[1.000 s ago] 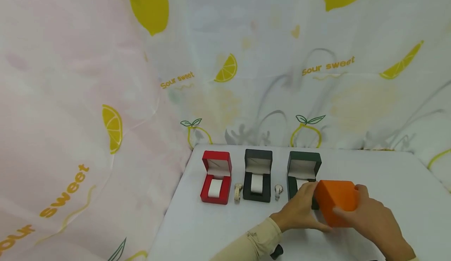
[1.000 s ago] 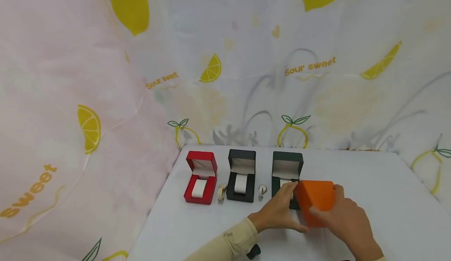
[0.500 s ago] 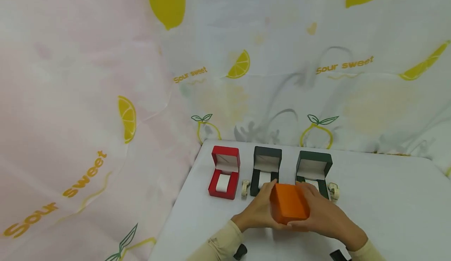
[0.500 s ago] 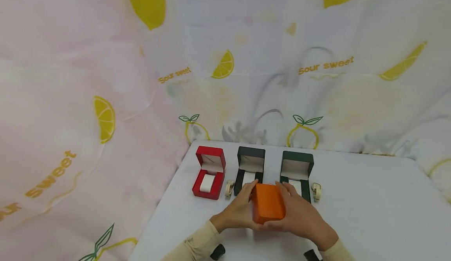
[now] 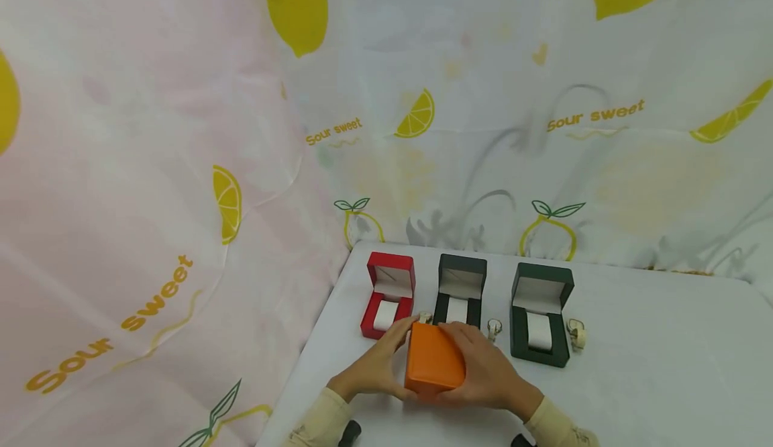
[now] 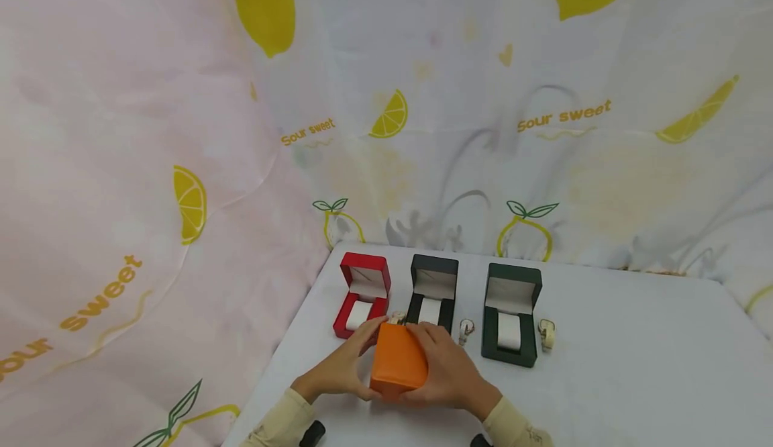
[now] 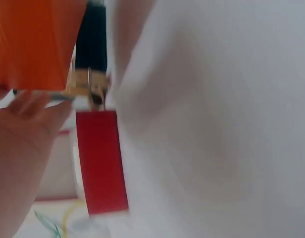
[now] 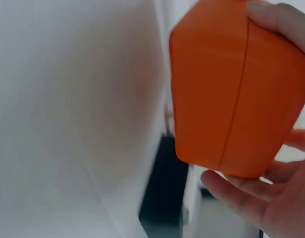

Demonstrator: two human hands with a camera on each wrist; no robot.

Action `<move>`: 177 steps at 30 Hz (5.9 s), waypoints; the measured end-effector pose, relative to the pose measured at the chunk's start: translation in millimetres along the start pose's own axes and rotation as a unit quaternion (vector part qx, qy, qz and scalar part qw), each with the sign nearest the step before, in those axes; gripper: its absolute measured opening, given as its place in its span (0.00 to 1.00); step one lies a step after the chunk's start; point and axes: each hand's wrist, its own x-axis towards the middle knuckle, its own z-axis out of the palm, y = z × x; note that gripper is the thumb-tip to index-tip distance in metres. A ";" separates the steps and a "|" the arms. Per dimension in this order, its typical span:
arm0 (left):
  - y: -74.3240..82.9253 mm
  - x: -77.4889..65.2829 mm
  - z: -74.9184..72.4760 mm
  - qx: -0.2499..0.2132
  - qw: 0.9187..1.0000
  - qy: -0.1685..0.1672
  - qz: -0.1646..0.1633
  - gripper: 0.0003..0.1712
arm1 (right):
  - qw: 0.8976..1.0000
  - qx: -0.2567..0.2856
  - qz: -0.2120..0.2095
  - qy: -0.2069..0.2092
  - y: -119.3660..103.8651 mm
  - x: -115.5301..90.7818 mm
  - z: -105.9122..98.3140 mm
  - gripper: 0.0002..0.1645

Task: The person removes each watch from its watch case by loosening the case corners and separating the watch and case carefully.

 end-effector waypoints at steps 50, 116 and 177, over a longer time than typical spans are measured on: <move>-77.1 -85.8 -64.3 -0.017 0.995 -0.014 -0.098 0.69 | 0.991 0.127 0.010 -0.049 -49.2 42.5 92.2 0.59; -73.3 -93.6 -62.4 0.007 0.991 -0.014 -0.134 0.73 | 0.863 0.406 0.256 -0.160 -34.2 95.0 59.2 0.50; -24.4 -66.7 -66.9 0.212 0.972 -0.044 -0.089 0.40 | 0.879 0.380 0.233 -0.168 -30.8 74.3 58.7 0.47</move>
